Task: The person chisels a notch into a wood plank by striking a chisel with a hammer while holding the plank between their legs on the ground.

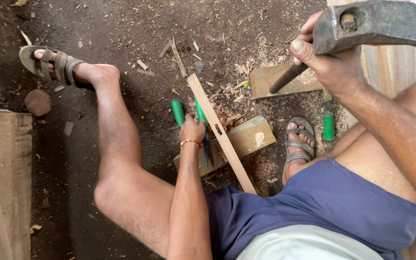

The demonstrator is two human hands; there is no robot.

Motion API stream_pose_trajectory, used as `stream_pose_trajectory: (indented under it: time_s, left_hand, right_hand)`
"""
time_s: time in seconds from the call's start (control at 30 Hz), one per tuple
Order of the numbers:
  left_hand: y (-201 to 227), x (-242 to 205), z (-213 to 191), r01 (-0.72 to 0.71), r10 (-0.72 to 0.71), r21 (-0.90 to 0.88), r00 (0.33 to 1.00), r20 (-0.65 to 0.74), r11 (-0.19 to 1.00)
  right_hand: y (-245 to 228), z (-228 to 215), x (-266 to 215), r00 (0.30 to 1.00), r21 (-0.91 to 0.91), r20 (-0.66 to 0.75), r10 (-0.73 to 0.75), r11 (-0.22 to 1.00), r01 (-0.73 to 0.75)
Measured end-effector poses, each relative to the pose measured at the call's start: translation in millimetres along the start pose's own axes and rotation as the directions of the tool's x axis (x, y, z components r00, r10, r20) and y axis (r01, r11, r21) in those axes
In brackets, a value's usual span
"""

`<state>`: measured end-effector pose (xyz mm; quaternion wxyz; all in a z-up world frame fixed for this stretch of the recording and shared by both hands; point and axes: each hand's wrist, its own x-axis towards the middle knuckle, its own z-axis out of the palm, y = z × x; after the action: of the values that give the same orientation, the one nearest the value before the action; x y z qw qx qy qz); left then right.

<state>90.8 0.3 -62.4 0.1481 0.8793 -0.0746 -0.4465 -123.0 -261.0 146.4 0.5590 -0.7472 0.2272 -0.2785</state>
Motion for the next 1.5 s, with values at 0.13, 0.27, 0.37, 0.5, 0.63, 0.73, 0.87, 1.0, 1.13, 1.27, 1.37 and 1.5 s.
stream_pose_trajectory:
  time_s: [0.13,0.27,0.37,0.5,0.63,0.73,0.87,1.0,1.13,1.27,1.37,1.5]
  left_hand:
    - [-31,40,42,-0.286,0.307,0.123,0.926,-0.218,0.95]
    - [-34,54,43,-0.139,0.125,-0.38,0.99,-0.061,0.914]
    - [-10,27,17,-0.034,0.009,-0.715,0.999,-0.038,0.698]
    - [31,-47,-44,-0.256,0.151,-0.888,0.965,-0.213,0.383]
    - [52,-127,-93,-0.429,0.454,-0.872,0.842,-0.291,0.237]
    - [51,-170,-107,-0.737,0.684,-0.555,0.632,-0.365,0.386]
    - [51,-184,-94,-0.761,0.693,-0.63,0.539,-0.478,0.157]
    - [44,-168,-73,-0.654,0.616,-0.757,0.602,-0.508,0.015]
    - [31,-150,-62,-0.703,0.635,-0.706,0.586,-0.503,0.089]
    - [27,-140,-57,-0.677,0.659,-0.729,0.595,-0.46,0.103]
    - [28,-139,-57,-0.631,0.658,-0.77,0.62,-0.428,0.094]
    - [28,-142,-57,-0.61,0.667,-0.788,0.623,-0.408,0.087]
  right_hand:
    - [6,-8,-4,1.0,0.095,-0.003,0.01,0.995,-0.01]
    - [15,-8,-3,1.0,0.097,0.002,-0.006,0.995,0.006]
    - [17,-8,-2,1.0,0.071,0.013,-0.016,0.997,0.015]
    - [9,-4,3,1.0,0.024,0.017,-0.002,1.0,0.001]
    - [1,-3,2,1.0,-0.016,0.02,-0.003,1.0,0.003]
    - [-3,-3,-3,0.999,-0.05,0.044,-0.012,0.999,0.014]
    - [-3,-5,-6,0.999,-0.012,0.042,-0.023,1.0,0.024]
    - [3,-5,-5,0.999,0.051,0.039,0.006,0.999,-0.008]
    - [8,-6,-3,0.998,0.06,0.052,0.029,0.998,-0.032]
    - [5,-8,-2,0.998,0.086,0.063,0.032,0.996,-0.037]
    - [4,-5,-1,0.997,0.061,0.072,0.042,0.997,-0.046]
    - [5,0,3,0.995,0.008,0.069,0.066,0.998,-0.067]
